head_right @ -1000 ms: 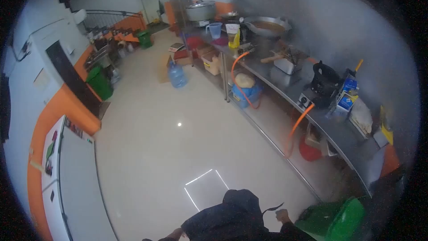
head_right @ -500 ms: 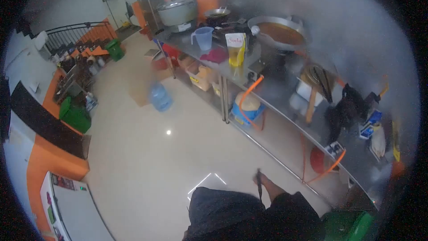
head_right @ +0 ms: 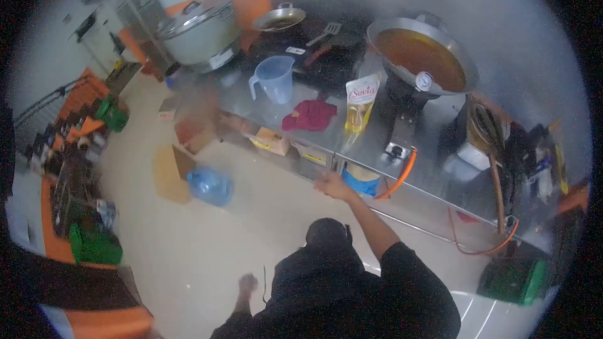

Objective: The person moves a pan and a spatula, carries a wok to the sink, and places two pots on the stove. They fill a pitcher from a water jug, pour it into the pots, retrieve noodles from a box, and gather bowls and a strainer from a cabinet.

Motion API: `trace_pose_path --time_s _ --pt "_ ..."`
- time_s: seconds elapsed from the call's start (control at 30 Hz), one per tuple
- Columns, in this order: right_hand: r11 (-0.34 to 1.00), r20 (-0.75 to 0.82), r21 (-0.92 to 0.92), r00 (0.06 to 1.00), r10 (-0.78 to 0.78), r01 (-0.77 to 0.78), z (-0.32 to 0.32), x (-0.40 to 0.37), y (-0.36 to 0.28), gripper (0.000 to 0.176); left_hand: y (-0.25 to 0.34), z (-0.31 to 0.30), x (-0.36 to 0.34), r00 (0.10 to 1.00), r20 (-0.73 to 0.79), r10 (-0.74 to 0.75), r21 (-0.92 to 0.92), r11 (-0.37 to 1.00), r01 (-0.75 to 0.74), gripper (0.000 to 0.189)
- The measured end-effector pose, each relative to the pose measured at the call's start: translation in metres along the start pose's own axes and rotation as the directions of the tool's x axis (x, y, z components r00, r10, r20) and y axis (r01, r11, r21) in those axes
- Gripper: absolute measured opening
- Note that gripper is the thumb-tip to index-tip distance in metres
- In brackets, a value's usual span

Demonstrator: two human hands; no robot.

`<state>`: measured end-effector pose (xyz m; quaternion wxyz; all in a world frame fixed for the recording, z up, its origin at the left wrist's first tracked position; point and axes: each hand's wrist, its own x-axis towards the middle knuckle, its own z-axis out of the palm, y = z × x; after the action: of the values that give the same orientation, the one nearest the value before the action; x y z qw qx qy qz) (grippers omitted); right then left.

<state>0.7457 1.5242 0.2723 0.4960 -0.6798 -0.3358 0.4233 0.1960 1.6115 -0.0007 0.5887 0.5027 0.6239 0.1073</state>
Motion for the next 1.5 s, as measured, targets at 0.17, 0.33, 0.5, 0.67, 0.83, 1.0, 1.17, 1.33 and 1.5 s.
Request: trace_pose_path --time_s 0.17,0.33,0.5,0.67,0.83,1.0,1.17,1.33,1.5 --pt "0.923 -0.366 0.346 0.93 -0.034 0.169 -0.056 0.122 -0.1 0.046 0.402 0.047 0.133 0.825 0.064 0.561 -0.016 0.827 -0.561 0.024" --pt "0.877 -0.683 0.414 0.719 0.125 0.241 -0.128 0.271 -0.145 0.053 0.634 0.158 0.182 0.473 0.27 0.838 0.035 0.483 -0.875 0.059" --pt "0.799 -0.697 0.568 0.633 0.338 0.199 -0.175 0.353 -0.153 0.045 0.707 0.223 0.245 0.297 0.457 0.838 0.243 0.203 -0.948 0.061" --pt "0.675 -0.661 0.673 0.656 0.366 0.302 -0.182 0.39 -0.148 0.012 0.754 0.229 0.234 0.535 0.749 0.391 0.344 0.459 -0.819 0.039" --pt "0.876 -0.793 0.447 0.534 0.294 0.182 -0.176 0.398 -0.148 0.017 0.753 0.217 0.235 0.236 0.872 0.428 -0.047 0.554 -0.832 0.018" --pt "0.911 -0.852 0.402 0.402 0.335 0.094 -0.158 0.386 -0.161 0.018 0.771 0.193 0.223 0.065 0.915 0.397 -0.143 0.473 -0.869 0.017" --pt "0.948 -0.867 0.308 0.433 0.247 0.076 -0.128 0.357 -0.2 0.02 0.782 0.162 0.219 0.049 0.971 0.232 -0.097 0.577 -0.811 0.016" --pt "0.931 -0.852 0.358 0.431 0.297 0.066 -0.098 0.314 -0.247 0.02 0.767 0.162 0.218 -0.23 0.972 -0.04 -0.177 0.518 -0.837 0.023" --pt "0.926 -0.842 0.374 0.438 0.316 0.051 -0.06 0.263 -0.307 0.02 0.726 0.203 0.186 -0.433 0.897 -0.086 -0.352 0.452 -0.819 0.035"
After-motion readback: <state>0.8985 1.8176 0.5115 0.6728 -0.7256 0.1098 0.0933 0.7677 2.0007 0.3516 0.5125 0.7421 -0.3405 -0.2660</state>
